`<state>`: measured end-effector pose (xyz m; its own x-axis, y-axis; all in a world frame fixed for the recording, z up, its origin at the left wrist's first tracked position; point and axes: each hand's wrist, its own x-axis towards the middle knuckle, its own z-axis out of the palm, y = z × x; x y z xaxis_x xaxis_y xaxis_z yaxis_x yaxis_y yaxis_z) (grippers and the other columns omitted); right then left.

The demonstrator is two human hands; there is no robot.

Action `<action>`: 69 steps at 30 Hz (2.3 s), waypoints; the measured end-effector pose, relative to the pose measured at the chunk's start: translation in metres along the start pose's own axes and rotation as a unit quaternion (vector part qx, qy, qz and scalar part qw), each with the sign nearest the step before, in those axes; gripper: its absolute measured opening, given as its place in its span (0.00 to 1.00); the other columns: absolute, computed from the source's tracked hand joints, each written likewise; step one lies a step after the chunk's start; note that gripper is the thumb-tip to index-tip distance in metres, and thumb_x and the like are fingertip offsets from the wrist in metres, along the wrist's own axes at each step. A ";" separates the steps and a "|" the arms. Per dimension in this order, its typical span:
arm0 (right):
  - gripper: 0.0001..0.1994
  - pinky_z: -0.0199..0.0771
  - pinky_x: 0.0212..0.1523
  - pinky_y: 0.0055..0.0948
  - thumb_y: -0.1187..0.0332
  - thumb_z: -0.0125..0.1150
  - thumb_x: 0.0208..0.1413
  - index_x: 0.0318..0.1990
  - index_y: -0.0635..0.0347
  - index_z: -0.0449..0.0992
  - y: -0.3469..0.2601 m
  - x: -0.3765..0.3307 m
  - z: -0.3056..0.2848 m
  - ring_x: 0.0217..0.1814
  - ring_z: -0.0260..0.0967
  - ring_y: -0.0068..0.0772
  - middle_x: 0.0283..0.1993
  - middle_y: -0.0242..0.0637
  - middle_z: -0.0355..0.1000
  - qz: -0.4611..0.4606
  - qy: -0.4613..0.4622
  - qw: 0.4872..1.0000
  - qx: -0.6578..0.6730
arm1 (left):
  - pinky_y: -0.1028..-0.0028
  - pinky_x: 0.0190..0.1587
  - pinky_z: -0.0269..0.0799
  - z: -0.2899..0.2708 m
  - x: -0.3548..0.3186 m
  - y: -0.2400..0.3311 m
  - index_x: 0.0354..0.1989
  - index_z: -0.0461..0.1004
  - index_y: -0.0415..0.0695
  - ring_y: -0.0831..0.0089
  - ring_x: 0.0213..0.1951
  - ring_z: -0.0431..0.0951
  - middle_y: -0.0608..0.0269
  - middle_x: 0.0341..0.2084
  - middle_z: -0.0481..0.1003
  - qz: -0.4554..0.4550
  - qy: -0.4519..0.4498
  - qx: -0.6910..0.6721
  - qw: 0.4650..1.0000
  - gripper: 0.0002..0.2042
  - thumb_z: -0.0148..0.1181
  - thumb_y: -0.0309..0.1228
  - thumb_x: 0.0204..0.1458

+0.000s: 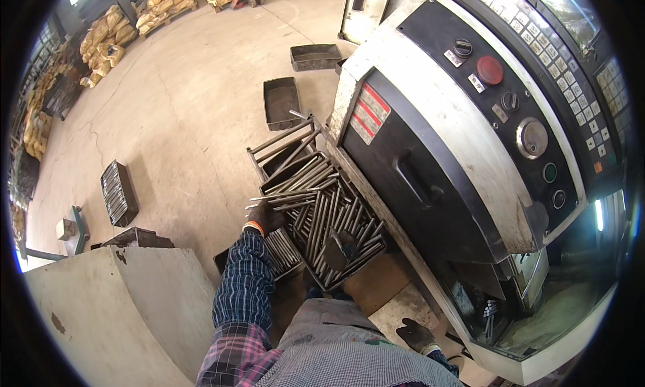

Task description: The person operates a CNC lathe, loading metal rods into the chuck, securing them, and starting the machine. They then remove the processed rods and place them into a bin. The person repeats this cycle multiple times.

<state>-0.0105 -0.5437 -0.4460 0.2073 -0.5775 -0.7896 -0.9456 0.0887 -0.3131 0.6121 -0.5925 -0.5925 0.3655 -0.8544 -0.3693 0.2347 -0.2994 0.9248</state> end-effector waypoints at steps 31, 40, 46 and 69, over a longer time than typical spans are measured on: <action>0.39 0.75 0.60 0.33 0.50 0.70 0.54 0.68 0.65 0.67 0.054 -0.044 0.063 0.61 0.75 0.39 0.60 0.48 0.76 0.248 0.008 0.924 0.292 | 0.44 0.63 0.58 0.053 0.027 0.048 0.70 0.60 0.51 0.43 0.61 0.69 0.43 0.58 0.72 0.033 0.069 0.667 0.741 0.41 0.56 0.64 0.53; 0.36 0.77 0.58 0.30 0.60 0.71 0.56 0.69 0.64 0.65 -0.012 -0.029 0.024 0.59 0.76 0.35 0.59 0.46 0.77 0.257 0.005 0.810 0.527 | 0.46 0.59 0.61 0.063 0.012 0.029 0.69 0.61 0.49 0.48 0.57 0.71 0.50 0.53 0.73 0.040 0.094 0.677 0.729 0.42 0.60 0.62 0.50; 0.34 0.78 0.57 0.29 0.63 0.70 0.57 0.69 0.63 0.64 -0.024 -0.026 0.014 0.57 0.77 0.34 0.58 0.45 0.77 0.260 0.014 0.813 0.521 | 0.51 0.59 0.63 0.089 0.037 0.065 0.58 0.71 0.47 0.53 0.57 0.70 0.55 0.52 0.72 0.183 0.196 0.630 0.729 0.32 0.65 0.55 0.50; 0.29 0.76 0.59 0.33 0.54 0.58 0.64 0.68 0.58 0.66 0.050 0.016 0.036 0.58 0.75 0.39 0.59 0.48 0.75 0.225 -0.007 0.934 0.276 | 0.51 0.60 0.70 0.152 0.169 0.103 0.66 0.66 0.46 0.47 0.61 0.70 0.43 0.63 0.65 -0.021 -0.051 0.655 0.753 0.40 0.65 0.59 0.50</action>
<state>-0.0452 -0.5197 -0.4931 -0.1735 -0.3702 -0.9126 -0.6654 0.7272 -0.1685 0.5610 -0.8319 -0.5459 0.2952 -0.8404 -0.4545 -0.8712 -0.4321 0.2332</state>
